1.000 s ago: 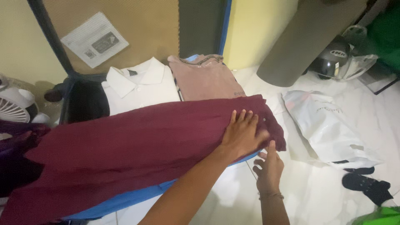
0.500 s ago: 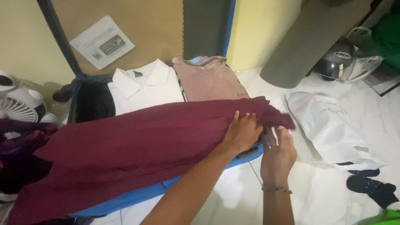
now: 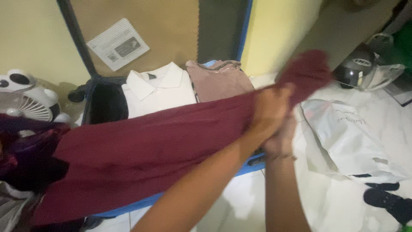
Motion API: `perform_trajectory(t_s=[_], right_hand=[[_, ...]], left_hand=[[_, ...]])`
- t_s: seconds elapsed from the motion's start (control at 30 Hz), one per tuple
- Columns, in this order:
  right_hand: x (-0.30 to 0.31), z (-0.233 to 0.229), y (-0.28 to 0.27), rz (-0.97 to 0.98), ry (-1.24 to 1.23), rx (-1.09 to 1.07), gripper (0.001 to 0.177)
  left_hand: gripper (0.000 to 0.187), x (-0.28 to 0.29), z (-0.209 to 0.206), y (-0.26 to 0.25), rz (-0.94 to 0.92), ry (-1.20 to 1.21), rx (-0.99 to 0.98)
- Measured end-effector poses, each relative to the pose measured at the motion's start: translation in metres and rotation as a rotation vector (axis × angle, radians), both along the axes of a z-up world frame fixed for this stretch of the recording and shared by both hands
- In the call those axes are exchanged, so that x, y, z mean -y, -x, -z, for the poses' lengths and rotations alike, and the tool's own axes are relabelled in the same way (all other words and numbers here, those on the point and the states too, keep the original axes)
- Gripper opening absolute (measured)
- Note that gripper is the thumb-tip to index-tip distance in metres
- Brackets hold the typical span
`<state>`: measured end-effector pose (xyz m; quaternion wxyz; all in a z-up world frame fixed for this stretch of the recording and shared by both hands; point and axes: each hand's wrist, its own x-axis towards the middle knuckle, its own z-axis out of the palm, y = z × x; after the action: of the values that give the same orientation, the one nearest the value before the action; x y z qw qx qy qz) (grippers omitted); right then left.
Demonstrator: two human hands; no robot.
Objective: The person buttons a maroon shirt, then folds it neatly by hand and places it into an open blue suitcase. The person then reaches for another item from a pile of clothes on the floor.
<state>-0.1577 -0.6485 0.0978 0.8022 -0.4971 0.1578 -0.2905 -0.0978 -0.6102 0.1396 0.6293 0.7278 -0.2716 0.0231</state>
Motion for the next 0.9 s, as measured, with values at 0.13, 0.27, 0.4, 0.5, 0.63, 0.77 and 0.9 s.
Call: perform_trajectory(t_s=[0.13,0.27,0.4,0.5,0.63,0.77,0.9], right_hand=[[0.052,0.007,-0.002,0.347,0.725,-0.451,0.05],[0.052,0.009,-0.007,0.278,0.974,-0.669,0.05],[0.029,0.002,-0.011,0.185,1.127,-0.752,0.051],[-0.002,-0.006,-0.011,0.152,1.237,-0.724,0.052],[-0.06,-0.017,0.005,0.11,1.386,-0.548,0.054],[-0.149,-0.022,0.012,-0.041,1.53,-0.291,0.056],[-0.251,-0.014,0.012,-0.302,1.684,-0.101,0.058]], left_hand=[[0.098,0.039,-0.017,0.041,0.092,0.051,0.198],[0.119,0.018,-0.022,0.045,0.153,-0.224,0.434],[0.089,-0.052,0.0,0.052,0.038,-0.073,0.537],[0.045,-0.137,0.016,0.046,0.028,0.142,0.421],[0.039,-0.268,0.032,0.019,0.018,0.265,-0.107],[0.076,-0.388,0.032,0.007,-0.004,0.328,-0.636],[0.112,-0.447,0.025,0.016,0.022,0.637,-1.077]])
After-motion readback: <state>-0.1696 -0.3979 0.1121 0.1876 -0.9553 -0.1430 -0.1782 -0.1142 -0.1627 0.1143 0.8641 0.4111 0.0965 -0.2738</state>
